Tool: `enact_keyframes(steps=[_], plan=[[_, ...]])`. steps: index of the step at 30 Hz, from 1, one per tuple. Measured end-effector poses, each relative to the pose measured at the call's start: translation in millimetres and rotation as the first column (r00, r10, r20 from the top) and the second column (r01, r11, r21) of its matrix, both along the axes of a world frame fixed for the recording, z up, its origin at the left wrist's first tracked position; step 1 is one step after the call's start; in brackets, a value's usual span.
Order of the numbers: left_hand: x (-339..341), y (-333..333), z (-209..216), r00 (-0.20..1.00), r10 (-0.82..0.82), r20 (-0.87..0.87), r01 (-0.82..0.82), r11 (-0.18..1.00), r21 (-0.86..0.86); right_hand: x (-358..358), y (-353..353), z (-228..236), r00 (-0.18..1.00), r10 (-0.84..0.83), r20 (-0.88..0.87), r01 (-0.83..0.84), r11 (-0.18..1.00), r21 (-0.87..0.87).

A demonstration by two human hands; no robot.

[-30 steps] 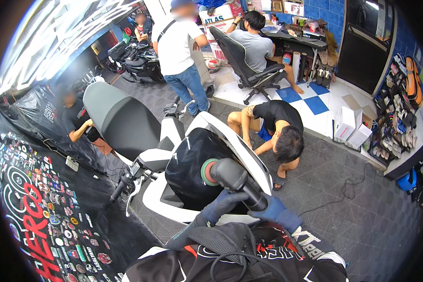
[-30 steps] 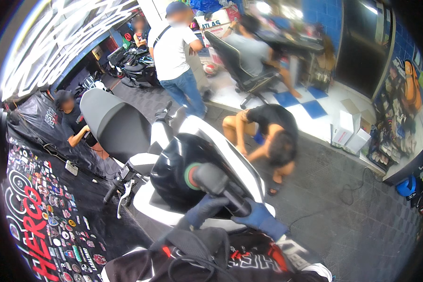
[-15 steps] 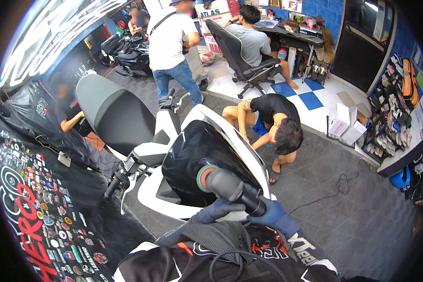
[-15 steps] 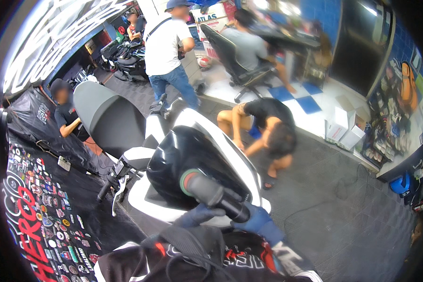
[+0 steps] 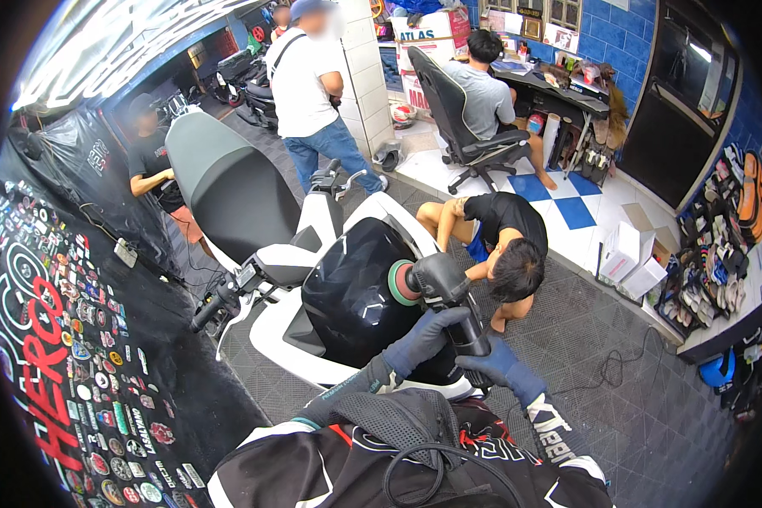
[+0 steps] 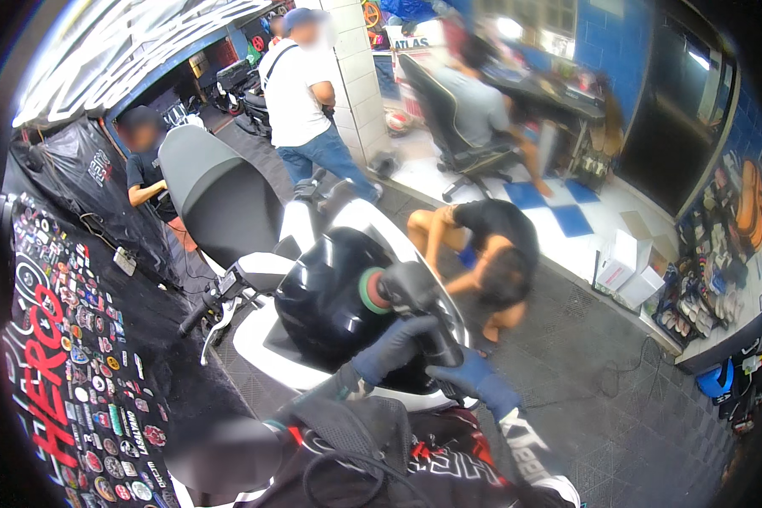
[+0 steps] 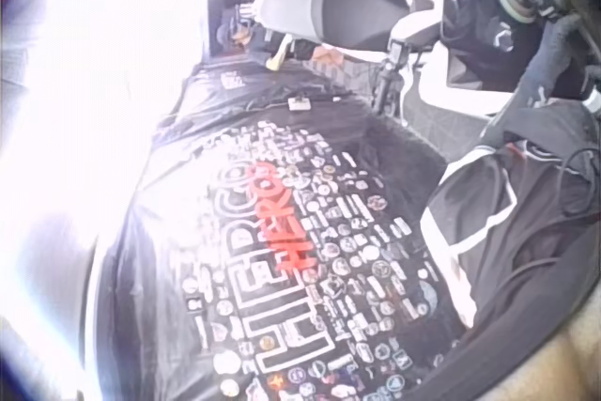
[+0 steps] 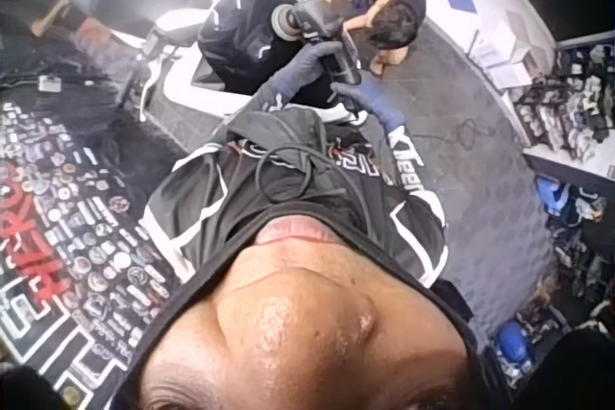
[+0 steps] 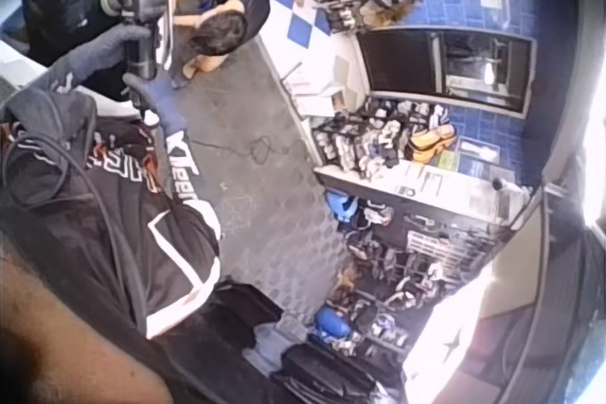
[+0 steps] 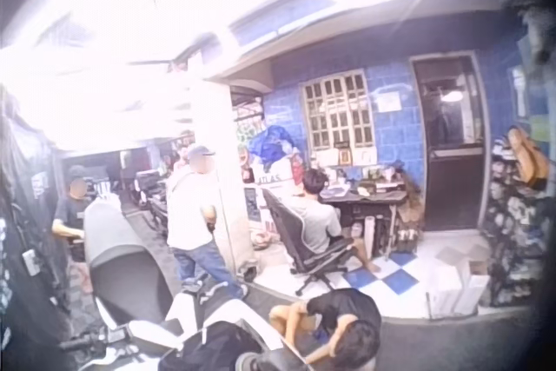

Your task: The person uses a rotary polishing machine with a green pad to polish the black and white fairing of a motorcycle. They move the tool across the curved surfaces of the front and side panels in a workshop setting.

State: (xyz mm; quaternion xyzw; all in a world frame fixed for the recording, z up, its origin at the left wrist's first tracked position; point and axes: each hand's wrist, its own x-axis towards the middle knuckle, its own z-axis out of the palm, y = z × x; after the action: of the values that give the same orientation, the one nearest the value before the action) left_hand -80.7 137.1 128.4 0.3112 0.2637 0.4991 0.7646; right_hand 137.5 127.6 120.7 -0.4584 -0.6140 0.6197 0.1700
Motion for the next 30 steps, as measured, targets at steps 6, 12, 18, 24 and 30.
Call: enact_keyframes(steps=[6, 12, 18, 24, 30], plan=[[-31, -56, -5, 0.980, -0.199, -0.033, 0.197, 0.980, -0.036, -26, -76, -7, 0.995, -0.099, -0.009, 0.099, 0.994, 0.036], [-58, -121, -6, 0.934, -0.355, -0.038, 0.352, 0.933, -0.070, -37, -150, -29, 0.986, -0.153, -0.068, 0.161, 0.978, 0.132], [-47, -124, -20, 0.862, -0.425, -0.276, 0.409, 0.905, -0.117, -28, -166, -46, 0.967, -0.254, 0.015, 0.253, 0.967, 0.028], [-4, -38, -29, 0.963, -0.084, -0.257, 0.120, 0.985, 0.125, 2, -64, -32, 0.989, -0.128, -0.080, 0.140, 0.977, 0.161], [16, 22, 13, 0.943, 0.194, -0.271, -0.160, 0.977, 0.142, 17, 41, -13, 0.988, 0.010, -0.155, -0.043, 0.975, -0.216]])
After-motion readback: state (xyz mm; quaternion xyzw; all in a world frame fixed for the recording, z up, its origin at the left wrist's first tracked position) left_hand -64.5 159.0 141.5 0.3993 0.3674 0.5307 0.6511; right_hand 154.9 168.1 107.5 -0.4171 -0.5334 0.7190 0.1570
